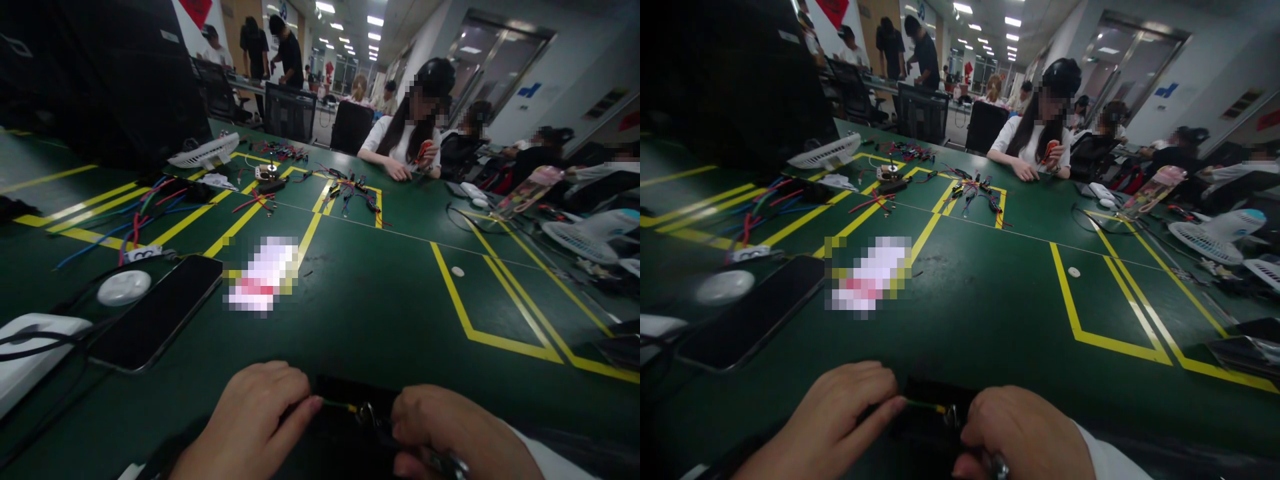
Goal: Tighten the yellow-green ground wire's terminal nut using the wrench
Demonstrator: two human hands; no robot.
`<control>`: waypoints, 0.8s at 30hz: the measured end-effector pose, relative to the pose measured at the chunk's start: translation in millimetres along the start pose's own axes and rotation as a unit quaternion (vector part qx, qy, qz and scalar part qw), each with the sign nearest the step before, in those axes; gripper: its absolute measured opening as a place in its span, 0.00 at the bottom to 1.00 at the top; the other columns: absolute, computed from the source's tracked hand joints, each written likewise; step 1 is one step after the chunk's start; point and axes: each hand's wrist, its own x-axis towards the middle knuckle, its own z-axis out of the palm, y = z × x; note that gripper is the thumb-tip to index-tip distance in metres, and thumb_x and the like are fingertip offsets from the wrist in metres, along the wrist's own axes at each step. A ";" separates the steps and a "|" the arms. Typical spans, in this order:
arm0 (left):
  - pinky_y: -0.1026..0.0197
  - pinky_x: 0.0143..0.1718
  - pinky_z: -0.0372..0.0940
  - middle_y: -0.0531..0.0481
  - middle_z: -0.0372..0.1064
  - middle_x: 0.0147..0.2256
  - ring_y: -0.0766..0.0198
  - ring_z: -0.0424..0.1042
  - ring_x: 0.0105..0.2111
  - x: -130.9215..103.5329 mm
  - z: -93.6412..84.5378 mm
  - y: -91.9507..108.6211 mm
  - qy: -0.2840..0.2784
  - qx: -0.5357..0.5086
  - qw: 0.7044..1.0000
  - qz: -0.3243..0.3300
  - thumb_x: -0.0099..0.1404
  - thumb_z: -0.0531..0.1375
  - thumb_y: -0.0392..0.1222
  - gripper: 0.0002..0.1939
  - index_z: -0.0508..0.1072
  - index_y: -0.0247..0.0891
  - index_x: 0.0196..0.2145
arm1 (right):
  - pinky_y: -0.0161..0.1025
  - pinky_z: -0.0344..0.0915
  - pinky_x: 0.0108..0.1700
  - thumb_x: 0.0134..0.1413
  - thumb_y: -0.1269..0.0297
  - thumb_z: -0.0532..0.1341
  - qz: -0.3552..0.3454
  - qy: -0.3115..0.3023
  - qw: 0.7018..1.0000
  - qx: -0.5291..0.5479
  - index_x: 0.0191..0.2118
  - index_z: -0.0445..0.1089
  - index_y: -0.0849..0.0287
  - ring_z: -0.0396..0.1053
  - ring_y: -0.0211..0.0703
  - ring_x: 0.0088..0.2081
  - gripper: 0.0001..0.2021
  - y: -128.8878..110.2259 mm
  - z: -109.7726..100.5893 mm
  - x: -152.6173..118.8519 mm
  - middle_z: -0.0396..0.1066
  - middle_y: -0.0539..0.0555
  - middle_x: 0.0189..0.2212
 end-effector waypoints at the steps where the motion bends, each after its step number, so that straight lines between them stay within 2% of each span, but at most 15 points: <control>1: 0.60 0.30 0.50 0.54 0.67 0.27 0.62 0.67 0.29 0.2 -0.1 -0.2 0.000 0.000 1.000 0.001 0.75 0.52 0.43 0.16 0.66 0.40 0.28 | 0.39 0.69 0.31 0.54 0.68 0.62 0.002 0.003 1.000 -0.004 0.35 0.70 0.54 0.74 0.48 0.31 0.03 -0.2 1.1 1.3 0.76 0.53 0.31; 8: 0.59 0.30 0.50 0.55 0.66 0.26 0.62 0.66 0.28 0.7 -1.2 -0.1 0.004 0.001 1.000 0.001 0.74 0.53 0.44 0.16 0.67 0.40 0.27 | 0.36 0.68 0.30 0.52 0.73 0.60 -0.008 0.015 1.000 -0.014 0.31 0.68 0.55 0.74 0.44 0.29 0.05 -2.5 9.4 8.2 0.76 0.51 0.29; 12: 0.59 0.31 0.50 0.55 0.67 0.26 0.61 0.67 0.29 -0.6 -0.2 0.3 0.004 -0.001 1.000 -0.005 0.74 0.53 0.44 0.16 0.67 0.40 0.28 | 0.34 0.67 0.31 0.55 0.73 0.58 -0.023 -0.004 1.000 0.015 0.32 0.67 0.54 0.73 0.42 0.30 0.06 2.2 4.7 9.8 0.75 0.50 0.30; 17: 0.60 0.31 0.50 0.55 0.66 0.26 0.62 0.66 0.29 -0.3 -1.8 1.6 0.003 -0.017 1.000 -0.013 0.75 0.53 0.45 0.17 0.66 0.40 0.27 | 0.33 0.64 0.31 0.58 0.73 0.57 -0.138 -0.079 0.985 0.073 0.37 0.65 0.54 0.70 0.39 0.31 0.05 14.7 -11.1 17.8 0.73 0.50 0.32; 24: 0.61 0.30 0.52 0.55 0.67 0.25 0.64 0.68 0.28 2.4 -4.5 3.3 0.011 -0.022 0.999 -0.032 0.74 0.53 0.46 0.18 0.68 0.40 0.26 | 0.34 0.63 0.35 0.58 0.74 0.60 -0.142 -0.163 0.974 0.065 0.38 0.66 0.56 0.68 0.39 0.34 0.06 11.3 -29.0 33.3 0.72 0.50 0.34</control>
